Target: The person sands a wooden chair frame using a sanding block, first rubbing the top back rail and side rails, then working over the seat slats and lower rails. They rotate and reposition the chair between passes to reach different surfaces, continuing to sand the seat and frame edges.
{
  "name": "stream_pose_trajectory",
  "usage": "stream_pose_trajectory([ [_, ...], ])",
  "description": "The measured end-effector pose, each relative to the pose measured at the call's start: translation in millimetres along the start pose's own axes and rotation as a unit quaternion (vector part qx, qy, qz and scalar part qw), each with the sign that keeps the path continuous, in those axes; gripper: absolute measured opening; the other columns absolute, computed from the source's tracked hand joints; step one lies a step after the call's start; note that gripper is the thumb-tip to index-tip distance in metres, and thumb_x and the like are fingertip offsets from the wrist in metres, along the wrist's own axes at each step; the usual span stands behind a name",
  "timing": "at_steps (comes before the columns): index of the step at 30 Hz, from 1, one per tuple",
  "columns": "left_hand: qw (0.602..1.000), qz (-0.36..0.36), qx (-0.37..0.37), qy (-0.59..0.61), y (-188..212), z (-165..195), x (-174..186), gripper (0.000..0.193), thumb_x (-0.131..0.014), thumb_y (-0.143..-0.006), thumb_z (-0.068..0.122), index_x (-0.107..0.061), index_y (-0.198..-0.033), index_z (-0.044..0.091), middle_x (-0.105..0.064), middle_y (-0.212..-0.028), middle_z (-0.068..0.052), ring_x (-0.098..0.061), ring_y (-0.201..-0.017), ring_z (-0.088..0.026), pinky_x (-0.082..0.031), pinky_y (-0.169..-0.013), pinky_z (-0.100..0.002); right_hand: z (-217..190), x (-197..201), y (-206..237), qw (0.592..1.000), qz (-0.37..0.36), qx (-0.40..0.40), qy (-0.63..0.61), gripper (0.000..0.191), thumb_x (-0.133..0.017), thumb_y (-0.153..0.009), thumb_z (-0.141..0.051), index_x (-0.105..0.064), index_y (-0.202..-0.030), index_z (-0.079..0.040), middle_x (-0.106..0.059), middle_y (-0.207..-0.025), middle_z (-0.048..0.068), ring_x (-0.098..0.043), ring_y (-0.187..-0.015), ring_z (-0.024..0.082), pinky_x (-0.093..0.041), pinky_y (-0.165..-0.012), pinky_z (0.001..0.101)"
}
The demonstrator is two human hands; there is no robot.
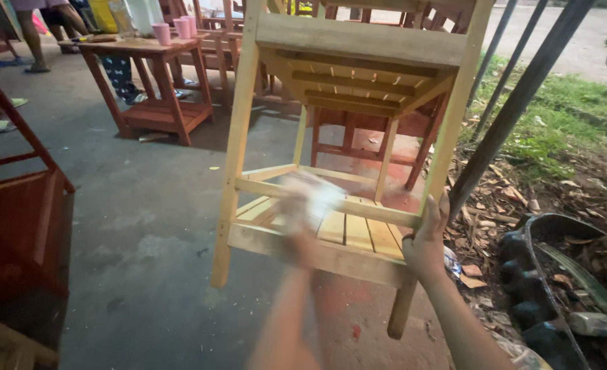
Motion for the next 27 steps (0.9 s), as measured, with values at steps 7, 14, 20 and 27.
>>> stream_pose_trajectory([
  [7,0.982,-0.045,-0.117,-0.14,-66.9,-39.3,48.5,0.072,-0.063,-0.077,-0.004,-0.05,-0.148,-0.001,-0.038,-0.16,-0.024,-0.025,-0.151,-0.044,-0.013,-0.126,-0.054,10.0,-3.3,1.5,1.0,0.001,-0.011,-0.009,0.098,-0.054,-0.066,0.018,-0.021,-0.155,-0.006,-0.018,-0.163,0.029,-0.02,-0.155,0.049,-0.037,-0.121,0.0509],
  [14,0.887,-0.161,-0.388,-0.192,-115.6,-8.5,96.8,0.055,-0.066,-0.09,0.023,-0.054,-0.143,0.035,-0.041,-0.161,-0.005,-0.03,-0.151,-0.04,-0.007,-0.122,-0.068,22.5,-1.5,12.8,0.986,0.015,-0.13,-0.106,0.098,-0.06,-0.076,0.01,-0.012,-0.16,-0.002,-0.039,-0.153,0.029,-0.047,-0.138,0.038,-0.044,-0.106,0.0408],
  [20,0.795,-0.253,-0.55,-0.019,-57.3,88.3,20.0,0.042,-0.057,-0.1,0.033,-0.061,-0.14,0.046,-0.054,-0.153,0.016,-0.048,-0.145,-0.034,-0.034,-0.116,-0.068,28.7,-0.5,14.1,0.969,-0.006,-0.218,-0.12,0.092,-0.062,-0.078,0.006,-0.022,-0.159,-0.005,-0.055,-0.14,0.021,-0.064,-0.112,0.03,-0.052,-0.094,0.0382],
  [27,0.817,-0.193,-0.544,0.0,1.3,179.0,-12.1,0.043,-0.056,-0.093,0.026,-0.067,-0.131,0.041,-0.062,-0.14,0.015,-0.059,-0.121,-0.041,-0.046,-0.097,-0.062,35.3,4.7,24.6,0.966,-0.031,-0.241,-0.092,0.094,-0.061,-0.075,0.006,-0.023,-0.16,-0.007,-0.06,-0.131,0.018,-0.065,-0.108,0.029,-0.052,-0.092,0.0383],
])
Point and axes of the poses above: each hand's wrist, its own y-axis away from the middle knuckle, its own x-axis out of the back of the hand, z = x × y, the point moved 9 cm from there along -y, towards the middle knuckle
